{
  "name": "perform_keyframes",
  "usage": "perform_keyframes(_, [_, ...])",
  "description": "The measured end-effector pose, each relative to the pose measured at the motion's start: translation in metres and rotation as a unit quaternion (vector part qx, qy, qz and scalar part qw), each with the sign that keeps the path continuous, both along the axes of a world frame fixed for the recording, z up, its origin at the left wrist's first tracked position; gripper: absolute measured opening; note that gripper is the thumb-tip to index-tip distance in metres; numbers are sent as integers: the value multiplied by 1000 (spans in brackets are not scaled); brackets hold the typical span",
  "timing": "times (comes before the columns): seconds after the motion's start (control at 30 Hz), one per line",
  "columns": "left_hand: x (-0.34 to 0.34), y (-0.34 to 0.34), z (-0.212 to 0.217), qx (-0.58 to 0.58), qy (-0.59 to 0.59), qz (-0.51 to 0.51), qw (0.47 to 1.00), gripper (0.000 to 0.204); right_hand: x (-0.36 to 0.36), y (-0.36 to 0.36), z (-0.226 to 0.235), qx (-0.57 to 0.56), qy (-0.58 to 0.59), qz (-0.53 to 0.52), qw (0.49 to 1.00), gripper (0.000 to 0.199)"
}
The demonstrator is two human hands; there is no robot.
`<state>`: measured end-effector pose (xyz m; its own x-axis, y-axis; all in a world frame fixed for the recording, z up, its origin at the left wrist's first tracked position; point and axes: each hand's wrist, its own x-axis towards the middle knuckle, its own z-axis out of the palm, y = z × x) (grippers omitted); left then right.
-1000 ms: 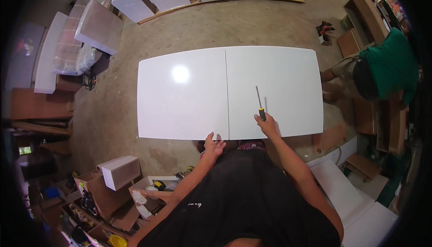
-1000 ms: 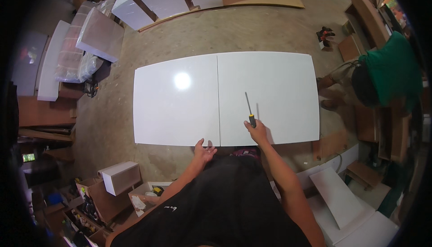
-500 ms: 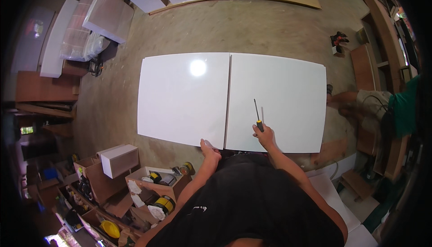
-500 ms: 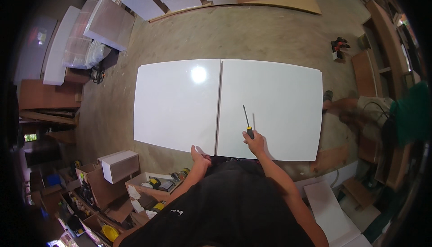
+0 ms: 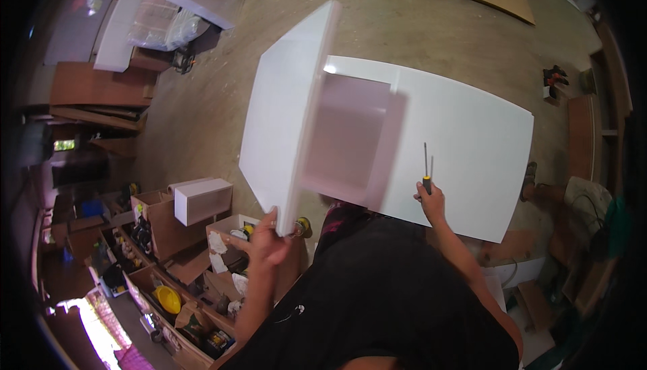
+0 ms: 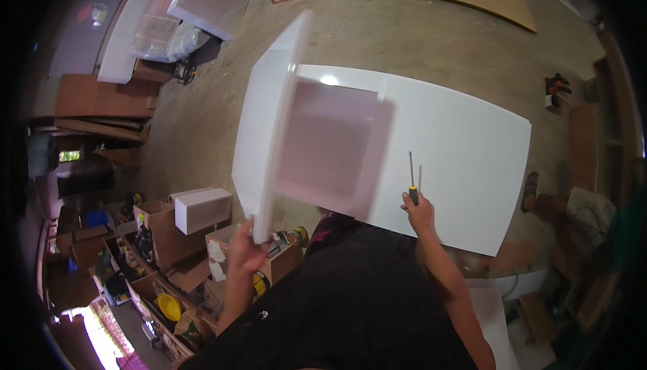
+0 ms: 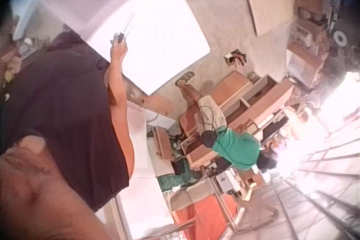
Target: The person assembles a white cabinet by attaching doors with a screwdriver, repeatedly opening and closing them to check alignment. They then wipe the cabinet surface with a cloth and apply a substance from a can.
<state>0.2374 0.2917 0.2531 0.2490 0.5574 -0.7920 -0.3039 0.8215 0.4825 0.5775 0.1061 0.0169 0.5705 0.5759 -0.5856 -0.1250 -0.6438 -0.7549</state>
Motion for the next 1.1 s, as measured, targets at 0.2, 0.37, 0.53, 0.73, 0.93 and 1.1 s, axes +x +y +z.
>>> perform_keyframes(0.2, [-64,65,124,202,-38,127,970,63,-13,40,35,-58,-54,112,991,46])
perform_keyframes(0.37, [-119,113,122,354,51,28,933,68,-58,156,17,18,-72,226,971,48])
perform_keyframes(0.53, [-167,149,123,319,579,-32,750,32,-120,330,-22,113,-112,312,937,38])
perform_keyframes(0.73, [-206,174,80,515,614,59,595,37,-151,466,-91,125,-302,246,912,25])
perform_keyframes(0.93, [-258,176,48,586,629,57,507,41,-153,498,-119,128,-338,225,905,21])
perform_keyframes(1.1, [-261,191,45,661,429,96,608,43,-152,506,-124,157,-336,221,902,24])
